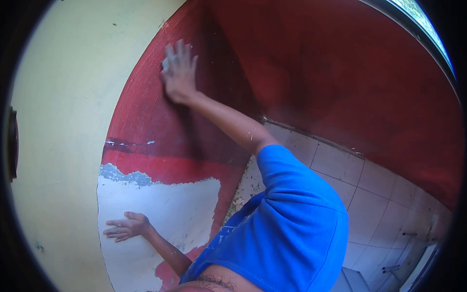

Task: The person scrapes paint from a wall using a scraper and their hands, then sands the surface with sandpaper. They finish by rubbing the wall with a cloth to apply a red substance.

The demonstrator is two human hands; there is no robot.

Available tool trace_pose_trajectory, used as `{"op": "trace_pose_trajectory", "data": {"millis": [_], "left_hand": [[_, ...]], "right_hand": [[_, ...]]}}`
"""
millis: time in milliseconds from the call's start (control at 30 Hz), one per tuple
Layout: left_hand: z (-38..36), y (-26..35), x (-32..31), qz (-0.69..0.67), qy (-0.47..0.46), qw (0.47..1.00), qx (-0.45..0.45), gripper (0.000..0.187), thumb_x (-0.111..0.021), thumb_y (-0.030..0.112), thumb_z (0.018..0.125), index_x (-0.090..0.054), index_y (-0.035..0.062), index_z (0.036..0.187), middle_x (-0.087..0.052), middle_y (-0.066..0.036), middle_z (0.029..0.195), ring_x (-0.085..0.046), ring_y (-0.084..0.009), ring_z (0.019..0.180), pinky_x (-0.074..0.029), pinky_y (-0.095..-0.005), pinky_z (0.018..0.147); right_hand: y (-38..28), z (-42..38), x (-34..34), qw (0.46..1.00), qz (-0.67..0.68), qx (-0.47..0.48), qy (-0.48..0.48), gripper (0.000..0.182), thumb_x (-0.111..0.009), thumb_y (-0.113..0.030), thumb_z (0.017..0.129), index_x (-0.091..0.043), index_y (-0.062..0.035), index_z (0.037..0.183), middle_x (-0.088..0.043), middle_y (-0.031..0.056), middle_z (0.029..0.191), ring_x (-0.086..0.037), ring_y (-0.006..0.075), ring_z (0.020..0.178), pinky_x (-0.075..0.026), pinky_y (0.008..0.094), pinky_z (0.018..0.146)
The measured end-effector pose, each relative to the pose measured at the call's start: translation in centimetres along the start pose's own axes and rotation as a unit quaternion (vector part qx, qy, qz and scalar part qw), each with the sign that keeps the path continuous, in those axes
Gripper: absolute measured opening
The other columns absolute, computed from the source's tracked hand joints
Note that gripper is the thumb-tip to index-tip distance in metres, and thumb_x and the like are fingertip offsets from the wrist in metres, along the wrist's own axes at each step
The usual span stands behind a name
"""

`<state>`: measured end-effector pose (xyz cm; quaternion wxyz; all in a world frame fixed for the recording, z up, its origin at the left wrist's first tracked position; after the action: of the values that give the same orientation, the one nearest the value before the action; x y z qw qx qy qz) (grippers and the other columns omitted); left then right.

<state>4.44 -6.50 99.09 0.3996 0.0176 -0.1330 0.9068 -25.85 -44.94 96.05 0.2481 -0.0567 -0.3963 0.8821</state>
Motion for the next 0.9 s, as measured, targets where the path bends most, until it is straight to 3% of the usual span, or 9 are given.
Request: {"op": "trace_pose_trajectory", "data": {"millis": [167, 267, 333, 400, 467, 533, 667, 800, 900], "left_hand": [[-1.6, 3.9, -0.8, -0.049, -0.029, 0.993, -0.103, 0.069, -0.044, 0.047, 0.098, -0.033, 0.0086, 0.154, -0.021, -0.030, 0.158, -0.016, -0.0489, 0.147, 0.003, -0.0642, 0.114], [-5.5, 5.8, -1.8, -0.020, -0.124, 0.985, -0.118, 0.076, -0.049, 0.049, 0.095, -0.024, 0.0128, 0.156, -0.016, -0.028, 0.159, -0.018, -0.0522, 0.144, -0.010, -0.0715, 0.111], [-9.9, 8.1, -2.2, -0.082, -0.120, 0.982, -0.124, 0.069, -0.051, 0.045, 0.095, -0.034, 0.0129, 0.154, -0.020, -0.026, 0.160, -0.015, -0.0487, 0.147, 0.002, -0.0658, 0.114], [-15.0, 11.3, -2.1, -0.071, -0.244, 0.954, -0.157, 0.075, -0.057, 0.043, 0.091, -0.030, 0.0146, 0.155, -0.017, -0.025, 0.161, -0.014, -0.0470, 0.148, -0.004, -0.0668, 0.115], [-21.2, 15.0, -0.8, -0.157, -0.489, 0.837, -0.189, 0.077, -0.057, 0.041, 0.091, -0.026, 0.0155, 0.156, -0.015, -0.024, 0.162, -0.015, -0.0454, 0.148, -0.009, -0.0684, 0.114], [-28.6, 16.6, 2.4, -0.314, -0.666, 0.674, -0.058, 0.076, -0.060, 0.039, 0.092, -0.030, 0.0041, 0.153, -0.022, -0.026, 0.159, -0.022, -0.0441, 0.146, -0.019, -0.0546, 0.118], [-50.5, 14.4, 13.4, -0.263, -0.877, 0.402, 0.017, 0.060, -0.053, 0.038, 0.099, -0.046, -0.0028, 0.142, -0.059, -0.027, 0.130, -0.053, -0.0409, 0.126, -0.039, -0.0447, 0.109], [-52.8, 16.8, 18.4, -0.289, -0.862, 0.393, 0.136, 0.058, -0.053, 0.038, 0.099, -0.047, -0.0030, 0.140, -0.060, -0.026, 0.128, -0.054, -0.0404, 0.125, -0.040, -0.0446, 0.108], [-53.7, 16.7, 20.5, -0.302, -0.830, 0.403, 0.240, 0.056, -0.052, 0.037, 0.100, -0.049, -0.0033, 0.139, -0.061, -0.026, 0.127, -0.055, -0.0399, 0.124, -0.041, -0.0444, 0.107]], "right_hand": [[1.2, 6.6, 2.2, 0.995, 0.013, 0.093, 0.032, 0.065, -0.050, -0.045, 0.096, -0.034, -0.0193, 0.153, -0.018, 0.0134, 0.163, -0.013, 0.0394, 0.150, -0.007, 0.0634, 0.117], [8.7, 6.8, 2.3, 0.994, 0.054, -0.031, 0.091, 0.058, -0.043, -0.039, 0.100, -0.034, -0.0166, 0.153, -0.024, 0.0157, 0.161, -0.018, 0.0394, 0.148, -0.012, 0.0577, 0.119], [13.3, 1.7, 1.2, 0.983, 0.057, -0.147, 0.094, 0.057, -0.039, -0.037, 0.102, -0.031, -0.0151, 0.154, -0.023, 0.0174, 0.161, -0.019, 0.0399, 0.148, -0.012, 0.0561, 0.119], [15.6, -7.4, -1.0, 0.966, 0.043, -0.248, 0.068, 0.059, -0.037, -0.035, 0.103, -0.024, -0.0151, 0.156, -0.017, 0.0186, 0.162, -0.015, 0.0409, 0.149, -0.011, 0.0580, 0.118], [14.3, -12.3, -1.5, 0.957, 0.043, -0.284, 0.040, 0.060, -0.036, -0.034, 0.103, -0.019, -0.0153, 0.157, -0.013, 0.0191, 0.163, -0.013, 0.0418, 0.149, -0.010, 0.0607, 0.118], [13.5, -11.0, -1.4, 0.935, 0.030, -0.352, -0.018, 0.064, -0.037, -0.036, 0.102, -0.013, -0.0157, 0.159, -0.006, 0.0180, 0.164, -0.007, 0.0446, 0.149, -0.008, 0.0678, 0.114], [9.1, 2.2, 1.1, 0.987, 0.059, -0.148, 0.012, 0.080, -0.048, -0.050, 0.094, -0.014, -0.0163, 0.158, -0.002, 0.0217, 0.164, -0.003, 0.0481, 0.148, -0.008, 0.0729, 0.111], [-1.7, -0.6, 0.7, 0.991, 0.011, 0.132, -0.031, 0.076, -0.051, -0.055, 0.091, -0.033, -0.0164, 0.153, -0.015, 0.0256, 0.160, -0.009, 0.0501, 0.147, -0.003, 0.0678, 0.114], [-1.2, -13.6, -1.8, 0.934, 0.016, 0.343, -0.102, 0.051, -0.061, -0.051, 0.081, -0.059, -0.0364, 0.130, -0.050, 0.0087, 0.139, -0.033, 0.0437, 0.137, -0.001, 0.0684, 0.115]]}}
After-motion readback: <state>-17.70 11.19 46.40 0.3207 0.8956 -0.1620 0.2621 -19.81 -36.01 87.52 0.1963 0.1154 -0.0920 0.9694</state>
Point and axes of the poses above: each hand's wrist, its own z-axis towards the middle knuckle, its own x-axis out of the back of the hand, y = z × x, the point moved 8 cm from there along z, towards the middle knuckle
